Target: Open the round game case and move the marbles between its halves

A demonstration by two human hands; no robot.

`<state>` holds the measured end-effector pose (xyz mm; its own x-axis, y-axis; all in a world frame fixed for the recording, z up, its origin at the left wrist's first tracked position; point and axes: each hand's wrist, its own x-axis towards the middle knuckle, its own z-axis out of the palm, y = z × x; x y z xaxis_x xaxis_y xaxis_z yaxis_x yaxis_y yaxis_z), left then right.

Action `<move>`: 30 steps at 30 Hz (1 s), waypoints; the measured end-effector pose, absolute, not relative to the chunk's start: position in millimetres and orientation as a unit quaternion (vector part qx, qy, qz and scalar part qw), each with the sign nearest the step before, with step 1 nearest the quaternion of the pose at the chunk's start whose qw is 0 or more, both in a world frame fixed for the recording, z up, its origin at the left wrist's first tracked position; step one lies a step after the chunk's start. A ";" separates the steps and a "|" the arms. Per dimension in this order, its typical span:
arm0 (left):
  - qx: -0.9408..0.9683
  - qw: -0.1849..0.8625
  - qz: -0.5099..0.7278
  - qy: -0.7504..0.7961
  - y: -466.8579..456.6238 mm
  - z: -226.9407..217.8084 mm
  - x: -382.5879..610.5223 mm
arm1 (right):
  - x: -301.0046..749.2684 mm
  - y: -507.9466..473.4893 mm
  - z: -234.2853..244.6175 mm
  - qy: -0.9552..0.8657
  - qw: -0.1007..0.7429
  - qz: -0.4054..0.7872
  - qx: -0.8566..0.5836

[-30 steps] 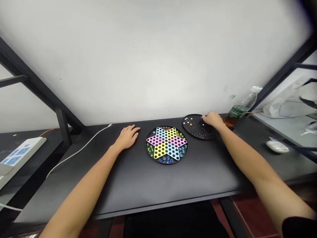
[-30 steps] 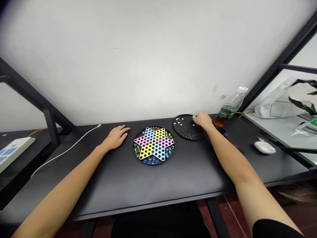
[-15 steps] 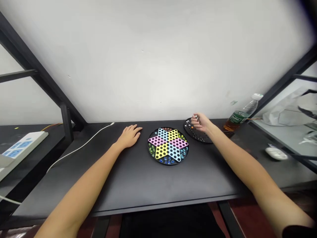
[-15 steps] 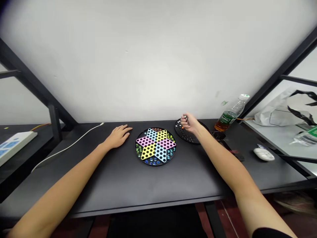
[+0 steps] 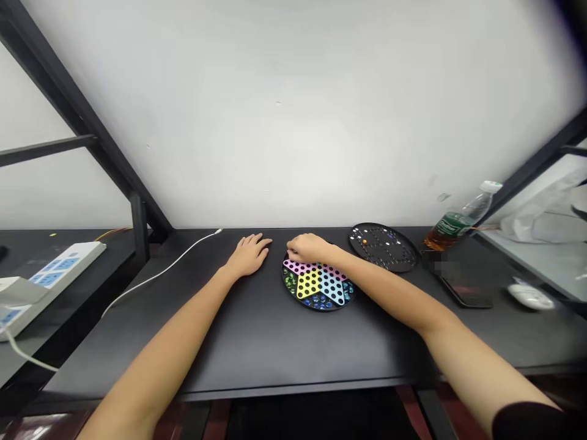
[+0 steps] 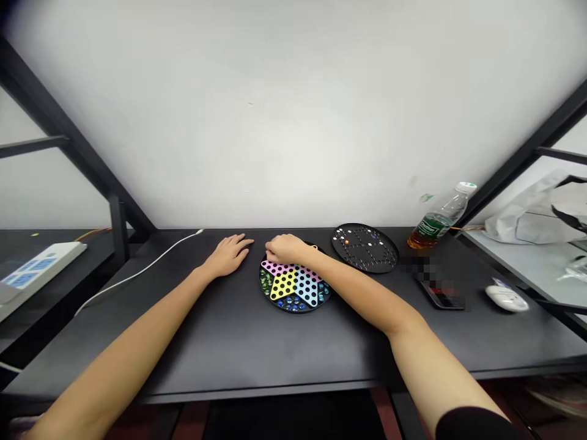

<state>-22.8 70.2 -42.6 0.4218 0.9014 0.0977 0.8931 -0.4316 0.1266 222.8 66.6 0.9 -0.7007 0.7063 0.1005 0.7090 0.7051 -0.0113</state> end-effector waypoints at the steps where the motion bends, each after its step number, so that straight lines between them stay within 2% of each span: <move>1: 0.843 0.028 0.077 0.532 70.3 -43.3 -23.1 | 222.1 67.7 -2.6 -0.924 0.039 -0.013 -0.380; 13: 0.842 0.040 0.094 0.530 70.5 -45.3 -23.9 | 233.8 82.3 -18.0 -0.932 0.109 0.059 -0.340; 24: 0.842 0.044 0.094 0.530 70.3 -45.0 -23.7 | 216.1 70.9 -12.5 -0.928 0.083 -0.009 -0.363; 30: 0.843 0.042 0.096 0.528 69.8 -45.1 -24.0 | 213.3 65.7 -18.8 -0.913 0.125 -0.003 -0.389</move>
